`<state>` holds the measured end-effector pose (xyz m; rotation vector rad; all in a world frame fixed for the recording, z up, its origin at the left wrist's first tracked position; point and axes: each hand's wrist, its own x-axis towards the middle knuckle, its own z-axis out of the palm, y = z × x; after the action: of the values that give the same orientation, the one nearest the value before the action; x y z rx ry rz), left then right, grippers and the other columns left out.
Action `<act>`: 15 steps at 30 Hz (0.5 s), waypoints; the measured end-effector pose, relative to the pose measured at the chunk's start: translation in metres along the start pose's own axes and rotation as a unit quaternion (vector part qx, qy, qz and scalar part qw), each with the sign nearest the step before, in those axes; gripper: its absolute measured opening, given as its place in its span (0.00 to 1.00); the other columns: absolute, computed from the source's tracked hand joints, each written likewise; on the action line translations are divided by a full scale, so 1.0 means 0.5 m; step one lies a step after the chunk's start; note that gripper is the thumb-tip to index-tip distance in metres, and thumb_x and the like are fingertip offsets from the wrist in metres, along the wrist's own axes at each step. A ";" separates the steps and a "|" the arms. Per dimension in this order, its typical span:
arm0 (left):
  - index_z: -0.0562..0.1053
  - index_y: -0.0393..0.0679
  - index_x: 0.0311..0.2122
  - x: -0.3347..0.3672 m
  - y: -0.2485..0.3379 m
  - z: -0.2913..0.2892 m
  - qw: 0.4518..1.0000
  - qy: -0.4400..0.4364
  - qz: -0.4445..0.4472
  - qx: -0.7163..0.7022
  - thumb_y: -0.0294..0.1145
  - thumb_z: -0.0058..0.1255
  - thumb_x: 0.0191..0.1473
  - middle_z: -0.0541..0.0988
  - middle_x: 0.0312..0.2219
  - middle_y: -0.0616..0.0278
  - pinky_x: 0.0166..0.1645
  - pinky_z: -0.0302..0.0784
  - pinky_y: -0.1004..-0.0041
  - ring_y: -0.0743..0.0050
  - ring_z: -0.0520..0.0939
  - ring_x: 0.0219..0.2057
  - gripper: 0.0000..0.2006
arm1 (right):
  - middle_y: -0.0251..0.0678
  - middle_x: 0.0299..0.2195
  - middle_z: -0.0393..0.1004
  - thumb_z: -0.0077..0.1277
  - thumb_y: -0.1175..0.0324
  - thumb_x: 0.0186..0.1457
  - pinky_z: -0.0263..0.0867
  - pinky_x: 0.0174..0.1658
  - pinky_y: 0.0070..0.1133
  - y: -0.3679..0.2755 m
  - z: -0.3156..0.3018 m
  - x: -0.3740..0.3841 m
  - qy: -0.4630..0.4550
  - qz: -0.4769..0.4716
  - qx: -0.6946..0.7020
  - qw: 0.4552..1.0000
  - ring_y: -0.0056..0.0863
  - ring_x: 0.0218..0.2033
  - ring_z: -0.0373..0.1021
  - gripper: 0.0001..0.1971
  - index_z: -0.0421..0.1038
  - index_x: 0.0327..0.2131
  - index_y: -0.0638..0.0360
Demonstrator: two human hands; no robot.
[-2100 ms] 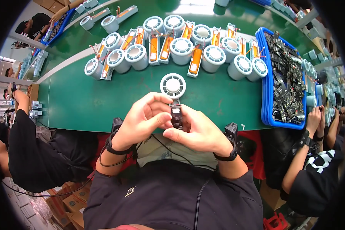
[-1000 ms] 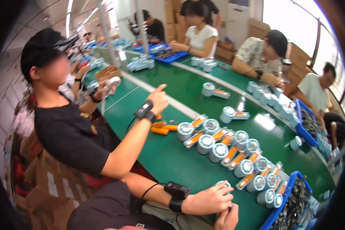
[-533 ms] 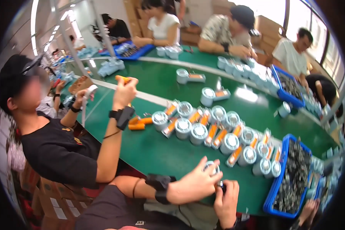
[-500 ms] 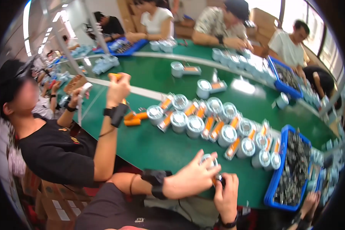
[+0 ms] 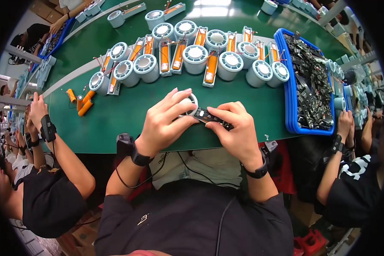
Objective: The person picks up a circuit board and a fan housing, connects the battery and motor wires to the board, and presses the board into the housing. They then snap a plastic cover onto the housing and place the assembled unit on the table.
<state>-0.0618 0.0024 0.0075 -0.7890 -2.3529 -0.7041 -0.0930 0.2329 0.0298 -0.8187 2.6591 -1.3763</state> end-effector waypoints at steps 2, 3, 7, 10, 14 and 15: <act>0.81 0.45 0.31 -0.009 0.011 0.001 1.000 0.002 -0.001 0.007 0.30 0.61 0.45 0.82 0.43 0.61 0.56 0.79 0.43 0.49 0.79 0.56 0.05 | 0.40 0.36 0.78 0.66 0.79 0.45 0.69 0.42 0.25 -0.012 0.015 -0.011 0.029 -0.018 -0.021 0.999 0.34 0.38 0.73 0.19 0.82 0.44 0.60; 0.80 0.45 0.30 -0.008 0.017 0.002 1.000 0.007 0.003 0.012 0.30 0.61 0.45 0.81 0.44 0.61 0.56 0.79 0.43 0.49 0.79 0.56 0.05 | 0.40 0.36 0.78 0.66 0.79 0.45 0.69 0.42 0.25 -0.018 0.016 -0.012 0.025 -0.018 -0.016 0.999 0.34 0.38 0.73 0.19 0.82 0.44 0.60; 0.79 0.44 0.29 -0.004 0.039 -0.006 0.999 -0.006 -0.008 0.034 0.29 0.60 0.45 0.81 0.45 0.61 0.56 0.78 0.42 0.48 0.78 0.58 0.04 | 0.41 0.36 0.79 0.62 0.81 0.47 0.69 0.42 0.25 -0.034 -0.002 -0.004 -0.009 -0.038 -0.110 0.993 0.35 0.36 0.73 0.18 0.81 0.45 0.60; 0.78 0.43 0.28 0.026 0.038 -0.020 0.998 -0.025 -0.013 0.059 0.28 0.60 0.44 0.80 0.45 0.61 0.56 0.79 0.43 0.49 0.77 0.58 0.04 | 0.42 0.40 0.80 0.58 0.83 0.51 0.70 0.45 0.23 0.013 -0.023 0.000 -0.079 -0.056 -0.027 0.995 0.32 0.40 0.75 0.17 0.81 0.45 0.63; 0.76 0.42 0.25 0.039 0.045 -0.031 0.995 -0.070 -0.030 0.058 0.28 0.59 0.43 0.80 0.46 0.62 0.54 0.81 0.49 0.50 0.77 0.57 0.04 | 0.42 0.46 0.80 0.55 0.81 0.55 0.68 0.55 0.22 0.053 -0.013 -0.017 -0.104 0.109 0.237 0.960 0.32 0.49 0.74 0.14 0.81 0.45 0.63; 0.75 0.42 0.25 0.037 0.043 -0.028 0.995 -0.076 -0.029 0.052 0.28 0.59 0.42 0.80 0.46 0.62 0.53 0.81 0.51 0.51 0.77 0.57 0.04 | 0.42 0.46 0.80 0.55 0.81 0.55 0.68 0.55 0.22 0.055 -0.010 -0.018 -0.104 0.105 0.239 0.960 0.32 0.49 0.74 0.14 0.81 0.45 0.63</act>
<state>-0.0552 0.0154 0.0355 -0.7549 -2.5363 -0.5567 -0.0985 0.2536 0.0100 -0.5671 2.0545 -1.6641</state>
